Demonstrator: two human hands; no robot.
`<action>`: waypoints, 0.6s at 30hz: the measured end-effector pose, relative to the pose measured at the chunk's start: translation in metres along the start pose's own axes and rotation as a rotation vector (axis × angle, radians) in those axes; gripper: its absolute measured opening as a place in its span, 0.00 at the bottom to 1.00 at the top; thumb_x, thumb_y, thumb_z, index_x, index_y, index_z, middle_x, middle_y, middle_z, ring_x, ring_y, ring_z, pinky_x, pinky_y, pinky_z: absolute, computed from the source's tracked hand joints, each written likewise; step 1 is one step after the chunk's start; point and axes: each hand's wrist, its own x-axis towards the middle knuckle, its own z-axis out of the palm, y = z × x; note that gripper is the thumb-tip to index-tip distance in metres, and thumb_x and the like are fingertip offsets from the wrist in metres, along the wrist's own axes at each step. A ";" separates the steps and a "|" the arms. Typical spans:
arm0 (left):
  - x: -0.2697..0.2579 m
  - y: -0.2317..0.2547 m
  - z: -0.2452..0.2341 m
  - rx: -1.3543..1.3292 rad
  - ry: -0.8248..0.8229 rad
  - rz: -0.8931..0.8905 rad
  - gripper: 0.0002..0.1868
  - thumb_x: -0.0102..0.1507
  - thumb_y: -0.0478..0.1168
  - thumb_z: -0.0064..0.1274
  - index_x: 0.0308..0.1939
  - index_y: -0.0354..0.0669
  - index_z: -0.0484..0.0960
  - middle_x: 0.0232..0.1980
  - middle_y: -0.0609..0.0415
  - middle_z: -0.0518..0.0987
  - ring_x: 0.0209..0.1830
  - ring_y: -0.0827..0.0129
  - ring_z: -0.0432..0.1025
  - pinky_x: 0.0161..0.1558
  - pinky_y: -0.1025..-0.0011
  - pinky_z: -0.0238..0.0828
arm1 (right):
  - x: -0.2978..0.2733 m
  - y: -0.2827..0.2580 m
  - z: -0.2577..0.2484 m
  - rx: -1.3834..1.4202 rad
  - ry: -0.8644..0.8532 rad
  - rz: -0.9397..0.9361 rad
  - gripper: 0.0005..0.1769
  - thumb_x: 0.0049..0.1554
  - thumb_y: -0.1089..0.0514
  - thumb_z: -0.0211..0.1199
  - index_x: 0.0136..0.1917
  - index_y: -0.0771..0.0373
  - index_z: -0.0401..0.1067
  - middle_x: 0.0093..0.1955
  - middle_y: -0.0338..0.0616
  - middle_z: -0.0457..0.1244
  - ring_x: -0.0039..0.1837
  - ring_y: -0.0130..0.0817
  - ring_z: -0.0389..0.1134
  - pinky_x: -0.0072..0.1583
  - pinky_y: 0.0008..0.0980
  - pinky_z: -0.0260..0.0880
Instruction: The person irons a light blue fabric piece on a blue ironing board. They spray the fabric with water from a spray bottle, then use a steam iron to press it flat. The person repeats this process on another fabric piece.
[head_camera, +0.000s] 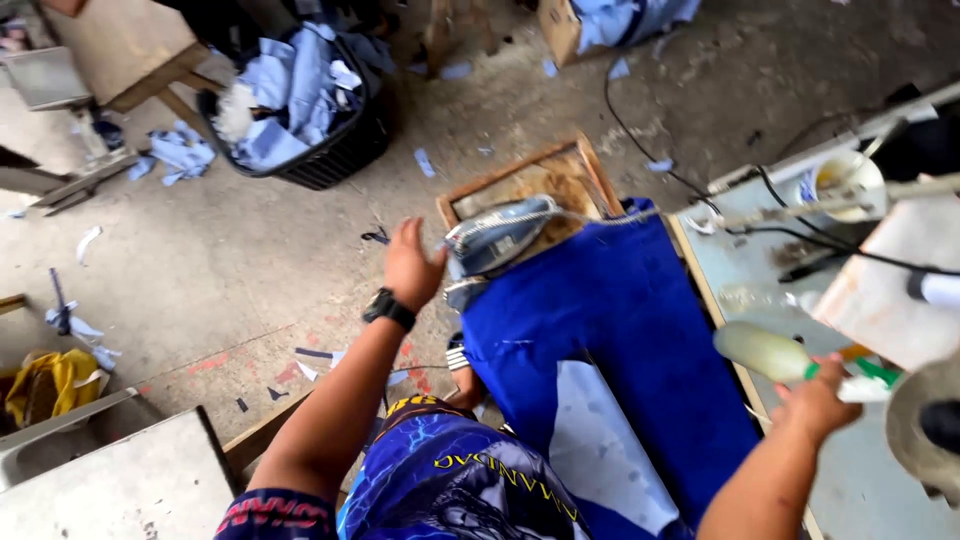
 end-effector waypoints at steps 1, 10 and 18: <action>0.006 0.022 -0.007 0.008 0.018 -0.009 0.37 0.61 0.51 0.59 0.68 0.34 0.68 0.68 0.34 0.70 0.70 0.44 0.62 0.70 0.52 0.56 | -0.003 -0.010 0.001 0.004 -0.021 -0.004 0.14 0.61 0.39 0.66 0.43 0.48 0.75 0.49 0.33 0.72 0.51 0.30 0.75 0.44 0.38 0.86; 0.067 0.141 -0.002 0.226 -0.578 0.102 0.41 0.63 0.56 0.53 0.76 0.46 0.58 0.72 0.46 0.67 0.72 0.53 0.61 0.70 0.42 0.50 | 0.024 -0.015 0.042 -0.040 0.124 -0.285 0.19 0.63 0.44 0.67 0.65 0.42 0.68 0.61 0.32 0.73 0.57 0.31 0.76 0.51 0.40 0.75; 0.075 0.151 0.025 0.192 -0.730 0.004 0.14 0.65 0.44 0.40 0.52 0.46 0.75 0.46 0.51 0.83 0.41 0.54 0.78 0.36 0.57 0.74 | 0.081 0.011 0.054 -0.053 0.091 -0.783 0.23 0.58 0.74 0.61 0.65 0.62 0.65 0.62 0.60 0.71 0.60 0.52 0.76 0.53 0.46 0.76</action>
